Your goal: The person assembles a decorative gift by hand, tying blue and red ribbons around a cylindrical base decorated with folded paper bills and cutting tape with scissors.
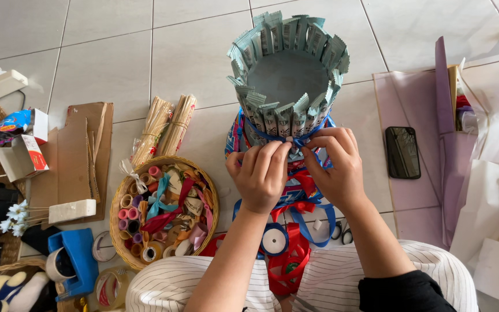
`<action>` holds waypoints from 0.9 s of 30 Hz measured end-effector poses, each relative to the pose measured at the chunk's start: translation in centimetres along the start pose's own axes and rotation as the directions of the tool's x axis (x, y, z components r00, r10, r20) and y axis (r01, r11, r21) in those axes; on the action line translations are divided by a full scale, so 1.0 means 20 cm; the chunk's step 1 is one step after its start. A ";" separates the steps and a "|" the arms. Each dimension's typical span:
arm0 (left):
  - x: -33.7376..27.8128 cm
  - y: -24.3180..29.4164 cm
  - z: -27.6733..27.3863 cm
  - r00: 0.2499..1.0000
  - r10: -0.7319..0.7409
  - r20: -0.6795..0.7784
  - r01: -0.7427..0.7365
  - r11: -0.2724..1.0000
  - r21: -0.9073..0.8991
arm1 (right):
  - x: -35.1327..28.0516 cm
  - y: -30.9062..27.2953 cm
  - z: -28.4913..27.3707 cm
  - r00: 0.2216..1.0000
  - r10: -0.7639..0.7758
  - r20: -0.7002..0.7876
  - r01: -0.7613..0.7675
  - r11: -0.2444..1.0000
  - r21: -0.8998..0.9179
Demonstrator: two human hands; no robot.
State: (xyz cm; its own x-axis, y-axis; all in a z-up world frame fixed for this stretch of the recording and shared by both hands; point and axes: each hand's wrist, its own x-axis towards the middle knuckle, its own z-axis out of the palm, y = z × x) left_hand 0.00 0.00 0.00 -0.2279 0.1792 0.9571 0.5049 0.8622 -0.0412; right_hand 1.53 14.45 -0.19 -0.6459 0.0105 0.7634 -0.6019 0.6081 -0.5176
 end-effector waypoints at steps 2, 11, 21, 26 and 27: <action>0.03 0.00 -0.02 1.000 -0.024 -0.018 0.024 0.999 0.033 | 0.00 -0.01 0.00 1.000 0.010 0.004 -0.010 1.000 0.009; 0.03 0.02 -0.01 0.998 -0.048 -0.030 0.048 0.999 -0.018 | 0.01 -0.02 0.00 1.000 -0.011 0.003 0.011 1.000 -0.002; 0.05 0.03 -0.02 0.997 -0.063 -0.047 0.064 0.998 0.007 | 0.00 -0.01 0.00 1.000 -0.014 0.000 0.014 1.000 0.011; 0.07 0.03 -0.03 0.996 -0.076 -0.050 0.077 0.997 0.019 | 0.00 -0.01 0.00 1.000 -0.002 0.007 0.002 1.000 0.008; 0.07 0.04 -0.03 0.996 -0.076 -0.050 0.077 0.997 0.018 | 0.00 -0.01 0.00 1.000 -0.002 0.007 0.002 1.000 0.008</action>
State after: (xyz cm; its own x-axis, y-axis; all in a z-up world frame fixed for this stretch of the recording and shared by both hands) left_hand 0.59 0.56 1.45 -0.2241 0.0892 0.9705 0.4703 0.8821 0.0276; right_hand 1.67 14.36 0.03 -0.6481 0.0040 0.7616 -0.6066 0.6019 -0.5194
